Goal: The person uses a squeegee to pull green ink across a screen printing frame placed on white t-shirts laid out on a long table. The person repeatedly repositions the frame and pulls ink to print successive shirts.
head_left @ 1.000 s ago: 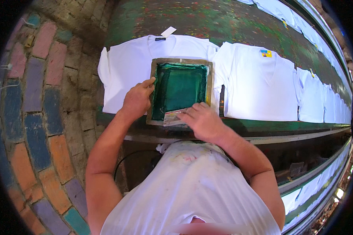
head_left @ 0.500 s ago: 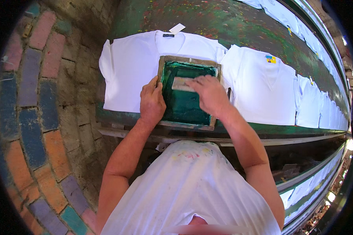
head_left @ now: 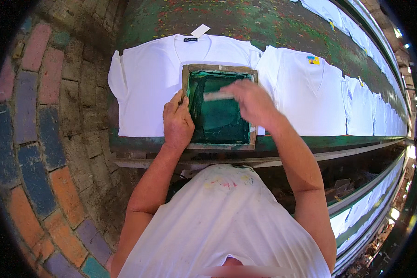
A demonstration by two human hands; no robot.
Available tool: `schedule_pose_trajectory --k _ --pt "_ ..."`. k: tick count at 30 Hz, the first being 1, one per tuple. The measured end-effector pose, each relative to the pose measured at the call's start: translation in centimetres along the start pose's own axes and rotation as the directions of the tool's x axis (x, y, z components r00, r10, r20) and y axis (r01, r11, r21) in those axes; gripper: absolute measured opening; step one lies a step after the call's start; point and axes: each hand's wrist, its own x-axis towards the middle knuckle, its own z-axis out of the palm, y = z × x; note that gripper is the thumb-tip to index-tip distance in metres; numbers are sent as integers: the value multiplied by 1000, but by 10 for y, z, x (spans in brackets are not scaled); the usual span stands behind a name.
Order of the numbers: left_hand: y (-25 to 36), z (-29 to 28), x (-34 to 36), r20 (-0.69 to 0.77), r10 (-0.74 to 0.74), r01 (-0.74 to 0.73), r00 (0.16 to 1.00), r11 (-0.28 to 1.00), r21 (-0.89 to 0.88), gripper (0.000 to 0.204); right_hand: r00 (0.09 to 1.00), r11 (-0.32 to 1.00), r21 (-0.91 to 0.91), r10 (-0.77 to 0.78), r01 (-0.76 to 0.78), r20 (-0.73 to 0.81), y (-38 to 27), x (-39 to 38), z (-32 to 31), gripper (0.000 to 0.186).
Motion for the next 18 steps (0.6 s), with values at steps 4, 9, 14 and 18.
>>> schedule_pose_trajectory --k 4,9,14,18 --pt "-1 1 0 -16 5 -6 1000 1000 -30 36 991 995 -41 81 -86 -105 9 17 -1 59" --pt "-2 3 -2 -39 -11 9 999 998 -64 34 999 992 -113 48 -50 -18 -22 -17 15 63" --pt "-6 4 -3 -48 -23 18 999 993 -117 32 999 996 -82 29 -28 13 -60 -61 29 63" --pt "-5 4 -4 -20 -92 88 996 980 -176 35 999 991 -128 -33 30 -28 -84 -88 42 48"
